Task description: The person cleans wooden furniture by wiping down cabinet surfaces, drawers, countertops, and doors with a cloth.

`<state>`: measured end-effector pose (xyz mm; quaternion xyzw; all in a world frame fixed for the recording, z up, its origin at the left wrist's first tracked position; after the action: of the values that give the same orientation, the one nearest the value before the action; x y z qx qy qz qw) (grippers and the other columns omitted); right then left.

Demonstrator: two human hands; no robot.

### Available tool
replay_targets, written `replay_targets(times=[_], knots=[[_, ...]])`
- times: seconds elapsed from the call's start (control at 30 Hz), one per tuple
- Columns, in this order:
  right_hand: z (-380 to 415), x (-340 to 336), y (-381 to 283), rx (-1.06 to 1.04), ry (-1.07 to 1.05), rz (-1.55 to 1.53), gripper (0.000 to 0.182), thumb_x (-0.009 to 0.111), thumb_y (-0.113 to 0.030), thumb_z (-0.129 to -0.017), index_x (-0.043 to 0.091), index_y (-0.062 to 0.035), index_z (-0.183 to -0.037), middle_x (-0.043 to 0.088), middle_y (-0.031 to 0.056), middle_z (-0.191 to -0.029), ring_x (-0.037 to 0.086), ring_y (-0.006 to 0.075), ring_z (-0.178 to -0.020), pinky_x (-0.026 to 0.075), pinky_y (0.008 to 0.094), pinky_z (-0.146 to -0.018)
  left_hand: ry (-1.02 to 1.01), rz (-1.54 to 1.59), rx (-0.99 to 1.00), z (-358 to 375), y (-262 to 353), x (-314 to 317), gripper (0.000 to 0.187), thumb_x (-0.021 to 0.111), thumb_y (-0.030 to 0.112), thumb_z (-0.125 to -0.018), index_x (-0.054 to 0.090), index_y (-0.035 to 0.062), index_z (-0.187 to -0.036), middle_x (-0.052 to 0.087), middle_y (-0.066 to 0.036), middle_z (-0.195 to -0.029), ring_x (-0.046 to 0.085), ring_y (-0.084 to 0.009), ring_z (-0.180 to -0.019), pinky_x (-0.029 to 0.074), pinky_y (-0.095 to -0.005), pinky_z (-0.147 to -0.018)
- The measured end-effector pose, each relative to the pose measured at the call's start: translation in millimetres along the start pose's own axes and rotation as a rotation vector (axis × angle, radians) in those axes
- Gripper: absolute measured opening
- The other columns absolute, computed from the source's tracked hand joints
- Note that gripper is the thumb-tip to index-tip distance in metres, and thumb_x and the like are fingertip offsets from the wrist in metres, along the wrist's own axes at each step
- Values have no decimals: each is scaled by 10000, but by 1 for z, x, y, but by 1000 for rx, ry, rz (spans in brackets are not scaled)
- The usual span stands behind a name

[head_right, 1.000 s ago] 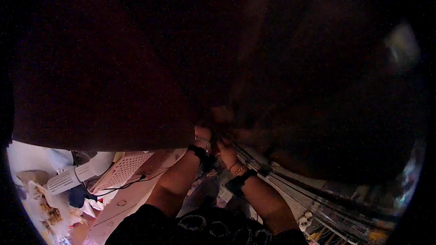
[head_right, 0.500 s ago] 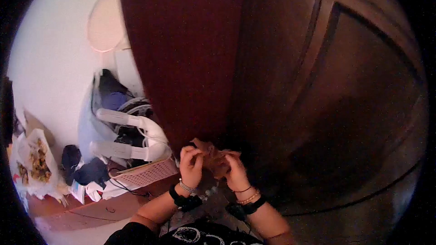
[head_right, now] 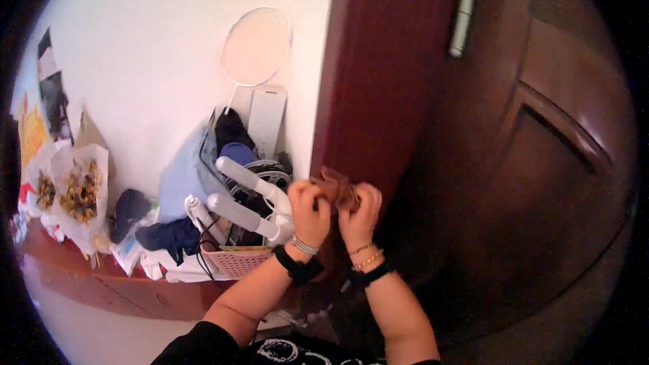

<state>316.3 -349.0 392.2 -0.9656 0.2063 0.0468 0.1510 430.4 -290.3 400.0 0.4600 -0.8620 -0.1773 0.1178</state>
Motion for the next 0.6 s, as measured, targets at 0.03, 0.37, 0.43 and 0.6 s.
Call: replay_targets(times=[0.03,0.37,0.43,0.6], knots=[[12,3,0,-12,-20,-18,256,602,-86,-750,474,-24,-962,501,158,-1011,463,335,-946,370,418,-861,20,-18,-12,12,-7,-2,178,535,-46,-699,506,0,-868,461,-164,-932,458,-324,-884,386,-380,-800],[131,11,21,387,-424,-81,227,560,-27,-771,519,-7,-993,539,175,-1088,491,336,-1025,386,400,-904,-322,-43,-139,119,-44,-13,196,586,16,-683,543,40,-872,495,-143,-956,470,-345,-893,405,-398,-802],[163,11,35,486,-419,-131,242,563,-28,-776,525,-3,-1014,539,176,-1125,498,323,-1047,384,390,-917,-402,-30,-76,130,-44,-11,189,578,14,-685,544,44,-869,496,-140,-957,474,-340,-894,410,-395,-798],[196,-14,43,909,-297,-147,341,577,-39,-797,480,-10,-1123,547,144,-1139,518,260,-1053,390,358,-918,-488,47,-51,147,-29,-4,187,562,4,-684,540,44,-865,490,-138,-963,484,-333,-943,424,-399,-817]])
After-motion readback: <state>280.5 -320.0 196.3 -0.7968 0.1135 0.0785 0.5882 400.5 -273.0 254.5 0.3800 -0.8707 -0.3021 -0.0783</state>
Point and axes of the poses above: each hand's wrist, its own z-axis away from the middle knuckle, its own x-axis out of the palm, y = z × x, the point moved 5 cm from there along -z, towards the middle knuckle
